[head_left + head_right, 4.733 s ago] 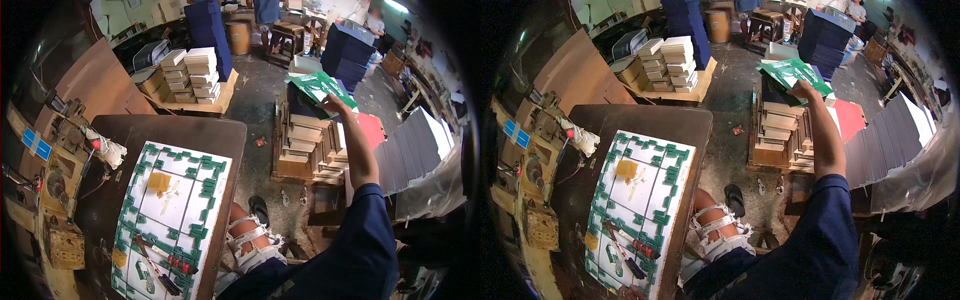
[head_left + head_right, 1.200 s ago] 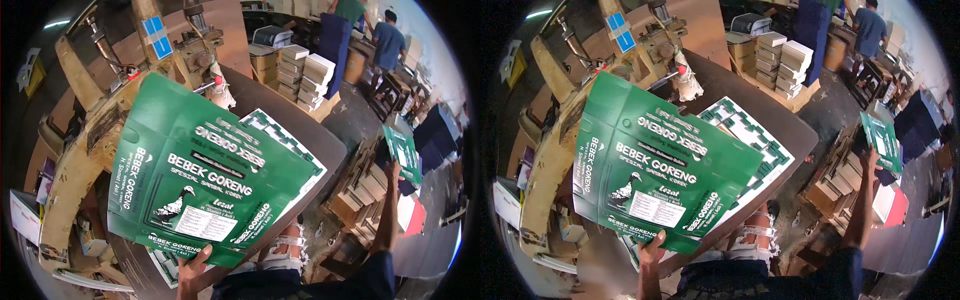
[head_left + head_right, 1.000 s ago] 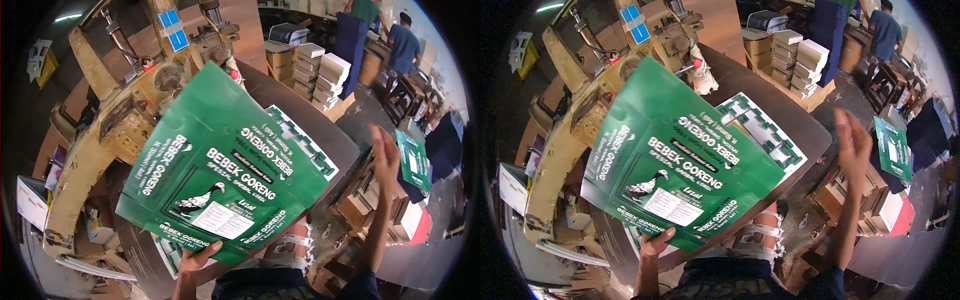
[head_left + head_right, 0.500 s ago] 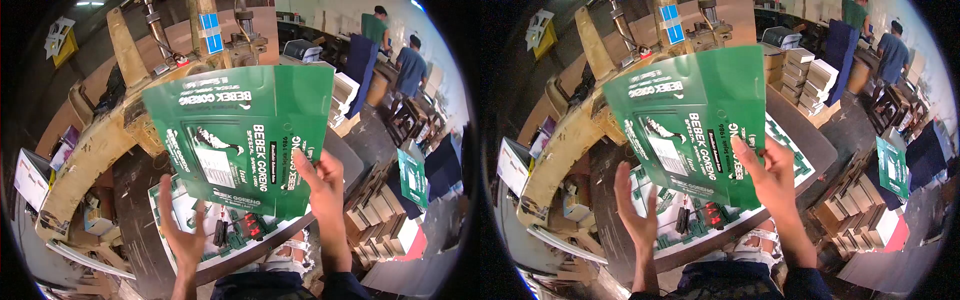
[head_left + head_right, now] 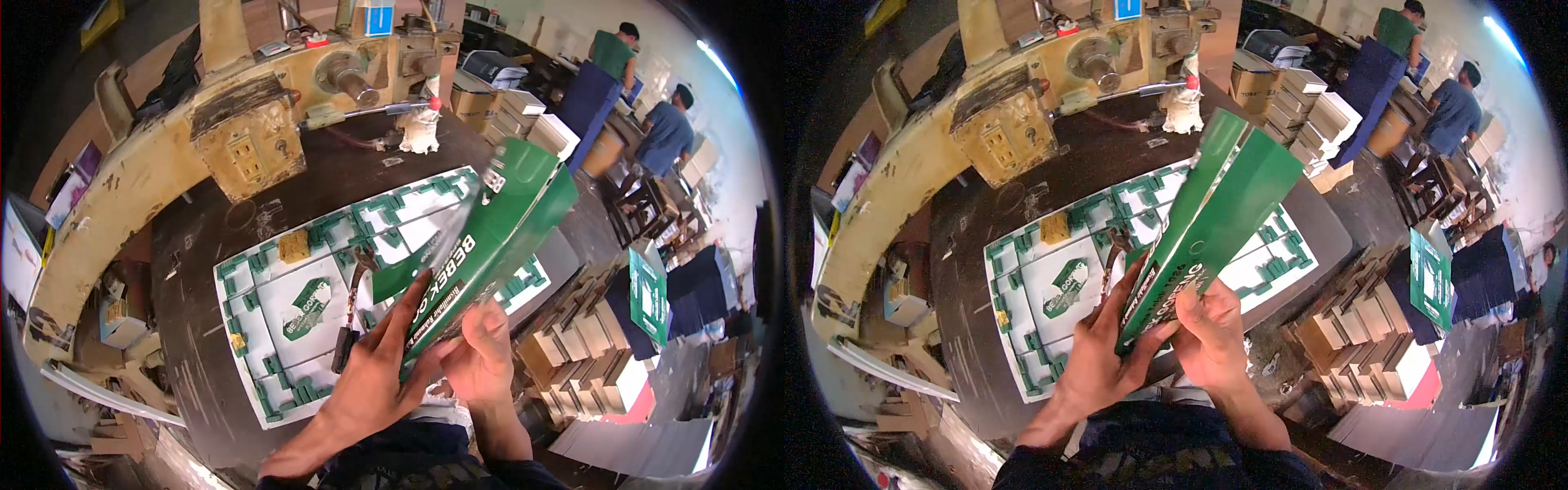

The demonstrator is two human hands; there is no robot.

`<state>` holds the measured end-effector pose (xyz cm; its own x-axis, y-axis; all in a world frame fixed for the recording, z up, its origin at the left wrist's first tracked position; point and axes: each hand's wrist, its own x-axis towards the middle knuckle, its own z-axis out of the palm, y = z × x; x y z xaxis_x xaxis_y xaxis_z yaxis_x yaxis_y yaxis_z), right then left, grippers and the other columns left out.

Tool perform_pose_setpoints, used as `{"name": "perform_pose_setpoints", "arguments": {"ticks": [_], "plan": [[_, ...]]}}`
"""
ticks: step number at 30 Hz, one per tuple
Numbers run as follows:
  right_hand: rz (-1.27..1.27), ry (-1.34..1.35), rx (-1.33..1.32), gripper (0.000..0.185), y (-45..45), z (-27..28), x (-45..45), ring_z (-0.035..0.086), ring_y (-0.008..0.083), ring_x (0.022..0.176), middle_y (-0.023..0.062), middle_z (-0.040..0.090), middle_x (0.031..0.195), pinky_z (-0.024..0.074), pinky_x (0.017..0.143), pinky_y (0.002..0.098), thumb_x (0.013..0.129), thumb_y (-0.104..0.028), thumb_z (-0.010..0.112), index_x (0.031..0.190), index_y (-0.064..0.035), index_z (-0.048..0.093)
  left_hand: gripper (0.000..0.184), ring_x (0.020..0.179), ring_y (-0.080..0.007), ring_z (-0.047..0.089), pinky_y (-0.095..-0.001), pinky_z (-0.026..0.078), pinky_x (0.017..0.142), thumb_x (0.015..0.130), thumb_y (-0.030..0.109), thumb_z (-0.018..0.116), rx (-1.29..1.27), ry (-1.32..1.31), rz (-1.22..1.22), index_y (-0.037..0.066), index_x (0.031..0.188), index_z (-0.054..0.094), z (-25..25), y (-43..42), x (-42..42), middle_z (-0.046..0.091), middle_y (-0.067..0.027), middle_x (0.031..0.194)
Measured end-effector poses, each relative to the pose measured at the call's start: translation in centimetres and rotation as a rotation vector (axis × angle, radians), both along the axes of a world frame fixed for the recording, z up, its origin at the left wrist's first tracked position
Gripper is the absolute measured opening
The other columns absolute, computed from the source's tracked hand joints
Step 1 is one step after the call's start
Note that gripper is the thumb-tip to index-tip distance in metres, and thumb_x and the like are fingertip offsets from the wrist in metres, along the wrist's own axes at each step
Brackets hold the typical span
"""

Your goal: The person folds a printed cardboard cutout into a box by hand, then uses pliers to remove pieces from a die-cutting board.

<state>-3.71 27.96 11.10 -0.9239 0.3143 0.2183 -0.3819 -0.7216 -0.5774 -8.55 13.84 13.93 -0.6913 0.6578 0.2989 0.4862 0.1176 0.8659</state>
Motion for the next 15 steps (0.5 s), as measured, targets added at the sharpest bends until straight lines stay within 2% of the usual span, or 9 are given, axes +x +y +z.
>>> {"name": "perform_pose_setpoints", "arguments": {"ticks": [1, 3, 4, 5, 7, 8, 10, 11, 15], "plan": [[-0.028, -0.035, 0.081, 0.042, 0.1, 0.5, 0.2, 0.066, 0.0216, 0.108, 0.0148, 0.068, 0.118, 0.0505, 0.099, 0.0351, 0.096, -0.013, 0.068, 0.132, 0.0032, 0.055, 0.072, 0.108, -0.045, 0.066, -0.0432, 0.057, 0.089, 0.087, 0.002, 0.068, 0.015, 0.161, 0.042, -0.004, 0.15, 0.033, -0.1, -0.4, -0.3, 0.057, -0.0312, 0.132], [-0.486, -0.212, 0.515, 0.058, -0.2, 2.1, 1.1, 0.062, 0.0237, 0.115, 0.0151, 0.062, 0.129, 0.0459, 0.104, 0.0352, 0.091, -0.009, 0.072, 0.141, 0.0033, 0.046, 0.07, 0.108, -0.045, 0.066, -0.0442, 0.057, 0.089, 0.087, 0.001, 0.067, -0.058, 0.183, 0.048, -0.004, 0.149, 0.034, 0.9, -2.0, -1.1, 0.057, -0.0307, 0.133], [-0.747, -0.077, 0.658, 0.08, 0.1, 3.3, 0.2, 0.058, 0.0262, 0.122, 0.0167, 0.05, 0.143, 0.0446, 0.106, 0.0348, 0.084, -0.003, 0.076, 0.151, 0.0011, 0.032, 0.068, 0.108, -0.045, 0.065, -0.0452, 0.057, 0.089, 0.087, 0.0, 0.066, -0.134, 0.203, 0.043, -0.004, 0.149, 0.036, 1.7, -2.8, -1.5, 0.056, -0.0302, 0.134], [-0.999, 0.017, 1.32, 0.088, 3.2, 4.7, 0.9, 0.054, 0.0283, 0.128, 0.0197, 0.036, 0.152, 0.0417, 0.11, 0.0376, 0.079, -0.003, 0.079, 0.153, -0.0008, 0.03, 0.066, 0.109, -0.0441, 0.065, -0.0456, 0.057, 0.088, 0.089, 0.0, 0.066, -0.151, 0.245, 0.051, -0.003, 0.148, 0.038, 2.6, -3.4, -1.8, 0.057, -0.0296, 0.133], [-1.154, 0.193, 1.173, 0.075, 2.1, 7.4, 1.1, 0.048, 0.0301, 0.136, 0.0173, 0.05, 0.148, 0.0302, 0.117, 0.0463, 0.08, -0.026, 0.083, 0.144, -0.0064, 0.051, 0.064, 0.11, -0.0435, 0.065, -0.0456, 0.057, 0.09, 0.089, 0.004, 0.068, -0.195, 0.333, 0.101, 0.002, 0.148, 0.042, 3.4, -4.2, -2.4, 0.061, -0.0271, 0.129], [-1.145, 0.184, 1.177, 0.075, 2.3, 8.7, 1.8, 0.048, 0.0301, 0.136, 0.0173, 0.05, 0.148, 0.0302, 0.117, 0.0463, 0.08, -0.026, 0.083, 0.144, -0.0064, 0.051, 0.063, 0.111, -0.0429, 0.065, -0.0457, 0.056, 0.091, 0.089, 0.007, 0.07, -0.24, 0.426, 0.132, 0.007, 0.147, 0.046, 3.7, -4.4, -2.6, 0.065, -0.0246, 0.125], [-0.86, 0.394, 2.184, 0.057, 3.0, 10.8, 3.1, 0.053, 0.0287, 0.131, 0.0121, 0.065, 0.132, 0.0265, 0.117, 0.0523, 0.077, -0.038, 0.082, 0.124, -0.0083, 0.069, 0.068, 0.109, -0.0419, 0.066, -0.0458, 0.057, 0.091, 0.084, 0.001, 0.069, -0.283, 0.45, 0.113, 0.009, 0.148, 0.046, 4.2, -4.8, -2.3, 0.064, -0.0232, 0.126], [-0.888, 0.293, 2.2, 0.037, 1.6, 11.0, 2.3, 0.06, 0.0245, 0.122, 0.0048, 0.074, 0.114, 0.027, 0.115, 0.0549, 0.076, -0.037, 0.08, 0.101, -0.011, 0.078, 0.072, 0.107, -0.0414, 0.066, -0.0453, 0.057, 0.091, 0.081, -0.002, 0.068, -0.309, 0.446, 0.062, 0.009, 0.148, 0.046, 4.8, -4.9, -2.0, 0.064, -0.0229, 0.126], [-0.852, 0.372, 2.138, 0.02, 1.7, 10.3, 1.9, 0.07, 0.0176, 0.094, -0.0016, 0.076, 0.093, 0.0405, 0.097, 0.0456, 0.076, -0.02, 0.081, 0.094, -0.0127, 0.079, 0.071, 0.103, -0.0387, 0.069, -0.0427, 0.06, 0.087, 0.071, -0.009, 0.065, -0.269, 0.509, -0.004, 0.005, 0.14, 0.055, 4.8, -5.1, -1.8, 0.066, -0.0214, 0.123]]}}
